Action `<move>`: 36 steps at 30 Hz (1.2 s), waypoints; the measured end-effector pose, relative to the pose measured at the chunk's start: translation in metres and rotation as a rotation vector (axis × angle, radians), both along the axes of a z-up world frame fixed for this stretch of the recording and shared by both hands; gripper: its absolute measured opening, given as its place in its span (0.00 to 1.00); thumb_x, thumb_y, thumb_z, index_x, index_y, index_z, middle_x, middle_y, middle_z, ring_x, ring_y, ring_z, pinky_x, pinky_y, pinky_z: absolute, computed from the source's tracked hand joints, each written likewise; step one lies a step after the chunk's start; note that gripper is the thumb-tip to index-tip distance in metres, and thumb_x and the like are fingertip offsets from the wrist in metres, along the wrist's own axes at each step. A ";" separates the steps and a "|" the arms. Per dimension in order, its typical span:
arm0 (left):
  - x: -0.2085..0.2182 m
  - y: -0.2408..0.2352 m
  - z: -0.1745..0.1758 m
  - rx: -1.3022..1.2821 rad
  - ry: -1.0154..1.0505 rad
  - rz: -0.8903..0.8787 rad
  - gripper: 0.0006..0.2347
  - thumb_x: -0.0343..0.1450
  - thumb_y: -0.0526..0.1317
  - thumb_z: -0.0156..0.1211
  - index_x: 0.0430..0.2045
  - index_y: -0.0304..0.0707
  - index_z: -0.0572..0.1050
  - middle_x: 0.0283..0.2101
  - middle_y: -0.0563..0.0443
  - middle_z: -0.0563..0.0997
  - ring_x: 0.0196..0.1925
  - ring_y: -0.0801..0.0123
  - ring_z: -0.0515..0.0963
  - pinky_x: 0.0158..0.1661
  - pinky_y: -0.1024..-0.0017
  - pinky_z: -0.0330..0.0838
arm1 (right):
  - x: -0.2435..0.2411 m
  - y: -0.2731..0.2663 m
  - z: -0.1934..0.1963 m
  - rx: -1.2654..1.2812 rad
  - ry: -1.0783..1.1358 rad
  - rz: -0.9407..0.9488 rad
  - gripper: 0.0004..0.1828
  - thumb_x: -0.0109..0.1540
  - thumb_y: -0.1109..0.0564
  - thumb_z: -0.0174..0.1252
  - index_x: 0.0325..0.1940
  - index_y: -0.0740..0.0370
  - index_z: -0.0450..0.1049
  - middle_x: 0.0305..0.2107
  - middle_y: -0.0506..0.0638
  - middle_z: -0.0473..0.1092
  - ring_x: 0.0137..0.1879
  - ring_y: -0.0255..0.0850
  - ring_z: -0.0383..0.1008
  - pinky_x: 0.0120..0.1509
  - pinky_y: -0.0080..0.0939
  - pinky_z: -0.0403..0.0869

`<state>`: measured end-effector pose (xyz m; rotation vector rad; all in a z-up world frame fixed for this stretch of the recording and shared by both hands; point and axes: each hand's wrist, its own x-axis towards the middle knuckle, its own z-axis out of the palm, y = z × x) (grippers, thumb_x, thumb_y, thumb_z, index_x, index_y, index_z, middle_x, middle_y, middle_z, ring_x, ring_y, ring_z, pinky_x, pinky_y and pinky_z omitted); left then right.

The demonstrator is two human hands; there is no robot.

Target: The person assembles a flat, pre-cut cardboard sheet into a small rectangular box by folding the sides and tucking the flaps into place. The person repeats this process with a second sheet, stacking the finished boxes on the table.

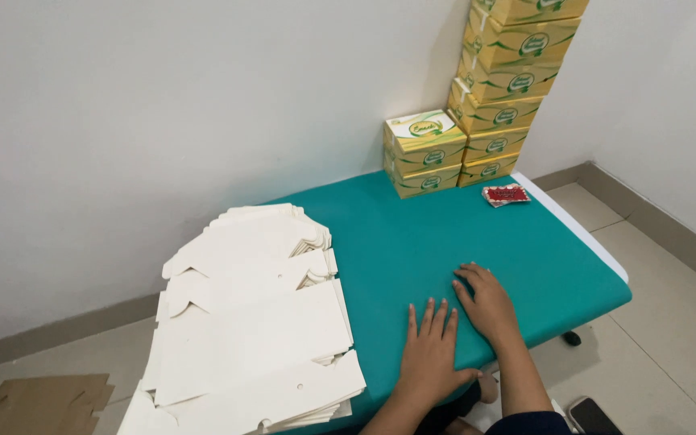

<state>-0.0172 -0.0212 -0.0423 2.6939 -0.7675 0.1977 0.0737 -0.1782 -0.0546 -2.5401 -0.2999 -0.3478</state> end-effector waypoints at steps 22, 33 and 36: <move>0.005 0.011 0.028 -0.236 0.159 -0.023 0.44 0.60 0.67 0.38 0.64 0.30 0.48 0.67 0.41 0.52 0.70 0.49 0.44 0.65 0.42 0.27 | -0.001 0.007 0.010 -0.116 -0.060 0.043 0.21 0.64 0.48 0.46 0.56 0.61 0.67 0.57 0.54 0.62 0.67 0.52 0.57 0.71 0.55 0.61; -0.022 0.012 0.038 -0.780 -0.182 -0.179 0.12 0.78 0.45 0.43 0.53 0.47 0.67 0.53 0.49 0.74 0.58 0.57 0.74 0.69 0.46 0.56 | 0.006 -0.007 -0.006 -0.159 -0.163 0.106 0.22 0.66 0.48 0.47 0.56 0.65 0.69 0.56 0.61 0.63 0.66 0.56 0.59 0.63 0.59 0.65; -0.070 0.032 0.077 -0.659 -0.410 -0.230 0.09 0.76 0.37 0.51 0.49 0.41 0.72 0.48 0.52 0.77 0.54 0.60 0.78 0.67 0.51 0.62 | 0.004 -0.002 0.000 -0.157 -0.292 0.153 0.19 0.66 0.52 0.48 0.57 0.64 0.70 0.54 0.58 0.67 0.64 0.53 0.63 0.71 0.64 0.54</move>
